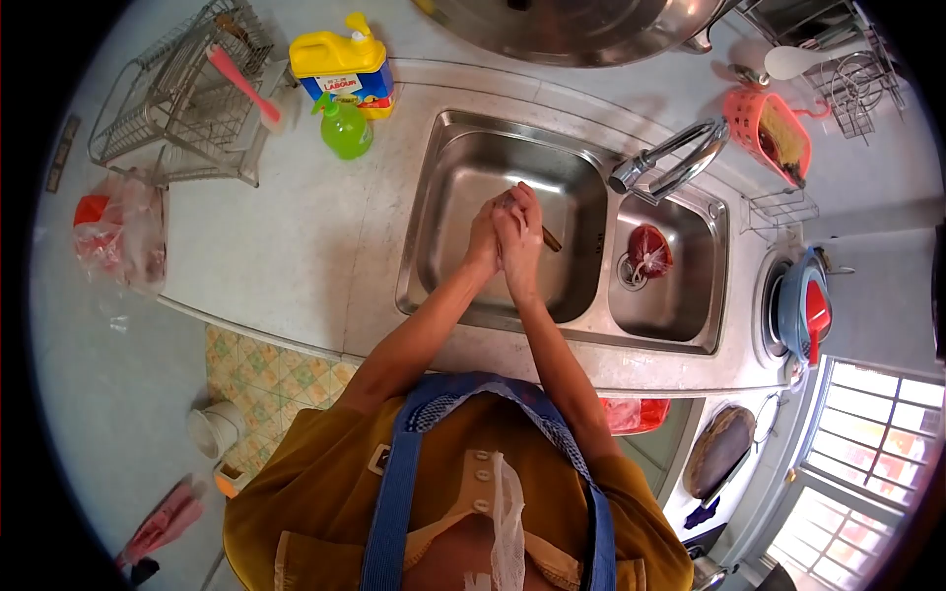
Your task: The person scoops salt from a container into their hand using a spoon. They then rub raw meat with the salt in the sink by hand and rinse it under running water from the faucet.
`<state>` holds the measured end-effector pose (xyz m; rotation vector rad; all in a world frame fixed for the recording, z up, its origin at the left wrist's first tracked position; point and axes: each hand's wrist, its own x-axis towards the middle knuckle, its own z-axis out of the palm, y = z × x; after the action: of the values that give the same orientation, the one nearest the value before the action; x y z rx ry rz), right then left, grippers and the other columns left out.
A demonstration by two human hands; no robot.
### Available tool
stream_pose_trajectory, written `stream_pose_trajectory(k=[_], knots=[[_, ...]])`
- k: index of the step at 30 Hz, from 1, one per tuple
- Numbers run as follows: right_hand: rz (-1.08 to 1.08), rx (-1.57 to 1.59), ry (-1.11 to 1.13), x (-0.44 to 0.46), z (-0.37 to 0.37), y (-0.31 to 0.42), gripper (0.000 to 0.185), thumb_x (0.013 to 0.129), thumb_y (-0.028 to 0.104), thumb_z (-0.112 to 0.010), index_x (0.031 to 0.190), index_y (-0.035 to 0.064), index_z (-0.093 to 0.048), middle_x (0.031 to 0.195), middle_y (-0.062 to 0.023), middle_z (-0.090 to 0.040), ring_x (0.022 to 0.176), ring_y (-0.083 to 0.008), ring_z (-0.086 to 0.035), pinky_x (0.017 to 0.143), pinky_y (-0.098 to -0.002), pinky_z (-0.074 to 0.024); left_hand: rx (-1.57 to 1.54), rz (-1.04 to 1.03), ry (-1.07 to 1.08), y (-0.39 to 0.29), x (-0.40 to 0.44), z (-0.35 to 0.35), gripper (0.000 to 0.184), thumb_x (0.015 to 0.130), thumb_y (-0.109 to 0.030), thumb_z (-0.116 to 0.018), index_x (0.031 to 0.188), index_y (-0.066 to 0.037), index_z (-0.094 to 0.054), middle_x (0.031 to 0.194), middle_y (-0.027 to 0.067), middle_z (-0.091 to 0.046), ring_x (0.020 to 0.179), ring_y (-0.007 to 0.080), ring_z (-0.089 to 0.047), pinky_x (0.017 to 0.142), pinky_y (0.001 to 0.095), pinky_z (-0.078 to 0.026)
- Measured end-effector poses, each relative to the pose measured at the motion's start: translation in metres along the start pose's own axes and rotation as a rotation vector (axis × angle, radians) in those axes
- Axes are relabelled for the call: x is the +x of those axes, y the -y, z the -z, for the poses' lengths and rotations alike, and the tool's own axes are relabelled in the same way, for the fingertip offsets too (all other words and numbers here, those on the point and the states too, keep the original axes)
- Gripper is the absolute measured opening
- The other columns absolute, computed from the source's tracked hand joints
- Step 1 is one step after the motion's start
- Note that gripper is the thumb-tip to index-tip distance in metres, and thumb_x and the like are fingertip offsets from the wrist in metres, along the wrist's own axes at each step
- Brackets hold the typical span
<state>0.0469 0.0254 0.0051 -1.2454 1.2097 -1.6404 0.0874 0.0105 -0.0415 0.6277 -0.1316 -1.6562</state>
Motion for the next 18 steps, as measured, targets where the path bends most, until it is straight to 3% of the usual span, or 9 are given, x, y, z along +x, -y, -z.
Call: stream_pose_trajectory(k=[1, 3, 4, 7, 9, 10, 14, 16, 18], knots=[[-0.001, -0.002, 0.004, -0.005, 0.008, -0.002, 0.023, 0.08, 0.016, -0.055, 0.097, 0.0, -0.058, 0.104, -0.0141, -0.055, 0.095, -0.0237, -0.053, 0.081, -0.0317, -0.0424, -0.004, -0.002, -0.002, -0.003, -0.003, -0.003, 0.017, 0.09, -0.021, -0.045, 0.097, -0.008, -0.054, 0.083, 0.0029, -0.057, 0.071, 0.0118, -0.057, 0.061, 0.026, -0.048], [0.239, -0.287, 0.234, -0.008, 0.028, -0.01, 0.034, 0.081, 0.015, -0.058, 0.11, -0.0006, -0.051, 0.116, -0.0136, -0.05, 0.102, -0.025, -0.05, 0.09, -0.0334, -0.0388, 0.513, -0.007, -0.059, -0.012, -0.014, -0.013, 0.015, 0.088, -0.02, -0.045, 0.089, -0.008, -0.055, 0.079, -0.0009, -0.055, 0.068, 0.0115, -0.054, 0.058, 0.024, -0.046], [0.238, -0.288, 0.236, -0.005, 0.031, -0.01, 0.034, 0.081, 0.015, -0.058, 0.11, -0.0006, -0.051, 0.116, -0.0136, -0.05, 0.102, -0.025, -0.05, 0.09, -0.0334, -0.0388, 0.511, -0.008, -0.061, -0.012, -0.019, -0.017, 0.015, 0.088, -0.02, -0.045, 0.089, -0.008, -0.055, 0.079, -0.0009, -0.055, 0.068, 0.0115, -0.054, 0.058, 0.024, -0.046], [0.234, -0.313, 0.196, 0.008, 0.028, -0.004, 0.024, 0.077, 0.016, -0.061, 0.096, 0.0006, -0.057, 0.103, -0.0146, -0.056, 0.097, -0.0185, -0.051, 0.079, -0.0302, -0.0426, 0.488, -0.043, 0.021, -0.016, -0.031, -0.02, 0.025, 0.09, -0.028, -0.045, 0.083, -0.006, -0.055, 0.072, 0.0041, -0.055, 0.058, 0.0103, -0.054, 0.049, 0.0251, -0.045], [-0.145, -0.274, 0.13, 0.023, 0.025, 0.01, 0.026, 0.078, 0.019, -0.062, 0.097, 0.0008, -0.056, 0.086, -0.0117, -0.06, 0.078, -0.0167, -0.054, 0.072, -0.0291, -0.0443, 0.622, 0.148, 0.068, -0.026, -0.034, -0.015, 0.031, 0.089, -0.035, -0.046, 0.079, -0.006, -0.052, 0.056, 0.0024, -0.049, 0.041, 0.0106, -0.045, 0.035, 0.0259, -0.036], [-0.135, -0.242, 0.069, 0.03, 0.02, 0.02, 0.026, 0.08, 0.02, -0.062, 0.096, 0.0008, -0.056, 0.072, -0.0077, -0.058, 0.066, -0.0132, -0.051, 0.065, -0.0265, -0.044, 0.512, 0.067, -0.023, -0.017, -0.032, -0.024, 0.035, 0.088, -0.039, -0.047, 0.074, -0.007, -0.05, 0.046, 0.0007, -0.04, 0.029, 0.0108, -0.034, 0.027, 0.0278, -0.027], [-0.169, -0.023, 0.186, 0.05, 0.027, 0.005, 0.028, 0.084, 0.022, -0.057, 0.095, -0.0031, -0.056, 0.074, -0.0064, -0.056, 0.069, -0.0099, -0.049, 0.061, -0.0241, -0.0427, 0.41, 0.303, 0.109, -0.029, -0.032, -0.022, 0.033, 0.087, -0.039, -0.051, 0.082, -0.006, -0.052, 0.055, 0.0009, -0.045, 0.04, 0.0095, -0.042, 0.034, 0.0244, -0.033], [-0.27, -0.172, 0.27, 0.054, 0.034, 0.022, 0.03, 0.085, 0.022, -0.055, 0.101, -0.0039, -0.054, 0.077, -0.008, -0.057, 0.07, -0.0122, -0.052, 0.063, -0.025, -0.0433, 0.364, -0.122, -0.146, -0.017, -0.027, -0.021, 0.036, 0.085, -0.035, -0.056, 0.103, -0.004, -0.052, 0.07, 0.0008, -0.049, 0.059, 0.0069, -0.048, 0.048, 0.02, -0.038], [-0.371, -0.328, 0.348, 0.044, 0.039, 0.03, 0.033, 0.086, 0.022, -0.052, 0.106, -0.0047, -0.051, 0.08, -0.0095, -0.058, 0.072, -0.0145, -0.054, 0.065, -0.0258, -0.0438, 0.434, -0.202, -0.067, -0.022, -0.031, -0.032, 0.041, 0.084, -0.031, -0.058, 0.113, -0.004, -0.047, 0.076, 0.0006, -0.049, 0.066, 0.0065, -0.047, 0.054, 0.0193, -0.038]])
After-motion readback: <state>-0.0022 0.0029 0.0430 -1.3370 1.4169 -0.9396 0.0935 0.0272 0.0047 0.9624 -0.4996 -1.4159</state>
